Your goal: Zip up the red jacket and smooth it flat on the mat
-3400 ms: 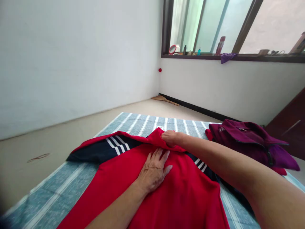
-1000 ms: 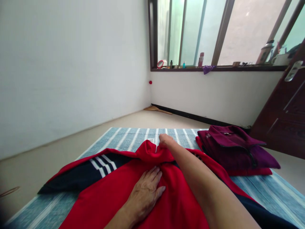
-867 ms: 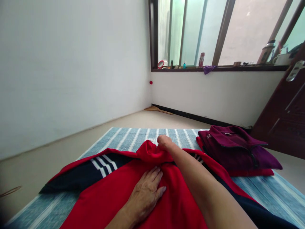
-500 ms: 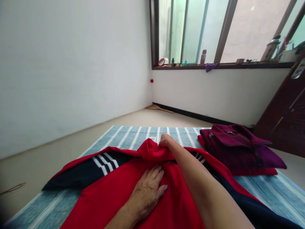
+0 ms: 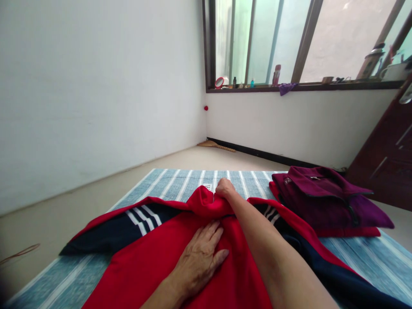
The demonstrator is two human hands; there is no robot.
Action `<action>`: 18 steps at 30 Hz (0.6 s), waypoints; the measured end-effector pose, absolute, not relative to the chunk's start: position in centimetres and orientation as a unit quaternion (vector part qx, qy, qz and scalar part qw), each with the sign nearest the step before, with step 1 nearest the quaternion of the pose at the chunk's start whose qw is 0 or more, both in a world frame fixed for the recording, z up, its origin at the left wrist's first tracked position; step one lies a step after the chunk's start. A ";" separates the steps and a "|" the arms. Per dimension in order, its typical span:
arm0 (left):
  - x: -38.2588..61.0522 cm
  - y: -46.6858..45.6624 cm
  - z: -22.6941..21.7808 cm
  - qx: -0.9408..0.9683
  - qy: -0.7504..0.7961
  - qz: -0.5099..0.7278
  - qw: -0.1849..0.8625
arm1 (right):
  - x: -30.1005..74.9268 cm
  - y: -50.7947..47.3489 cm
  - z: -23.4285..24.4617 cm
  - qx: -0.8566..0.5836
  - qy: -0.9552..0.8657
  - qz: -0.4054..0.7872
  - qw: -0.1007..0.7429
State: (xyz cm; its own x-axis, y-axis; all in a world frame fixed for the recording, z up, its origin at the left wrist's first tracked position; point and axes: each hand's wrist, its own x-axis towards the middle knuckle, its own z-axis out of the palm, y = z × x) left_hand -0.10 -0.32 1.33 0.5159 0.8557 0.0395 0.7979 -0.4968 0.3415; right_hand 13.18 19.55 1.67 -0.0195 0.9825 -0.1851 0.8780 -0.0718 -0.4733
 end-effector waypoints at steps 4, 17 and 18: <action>-0.4 -0.4 1.2 0.857 0.477 0.101 0.167 | 13.1 19.2 1.9 -0.693 -0.670 0.239 0.116; -0.2 -0.4 1.5 0.853 0.486 0.067 0.175 | 12.8 18.6 2.3 -0.694 -0.674 0.230 0.104; -0.2 -0.3 1.4 0.855 0.483 0.070 0.176 | 12.7 18.6 2.3 -0.694 -0.675 0.229 0.101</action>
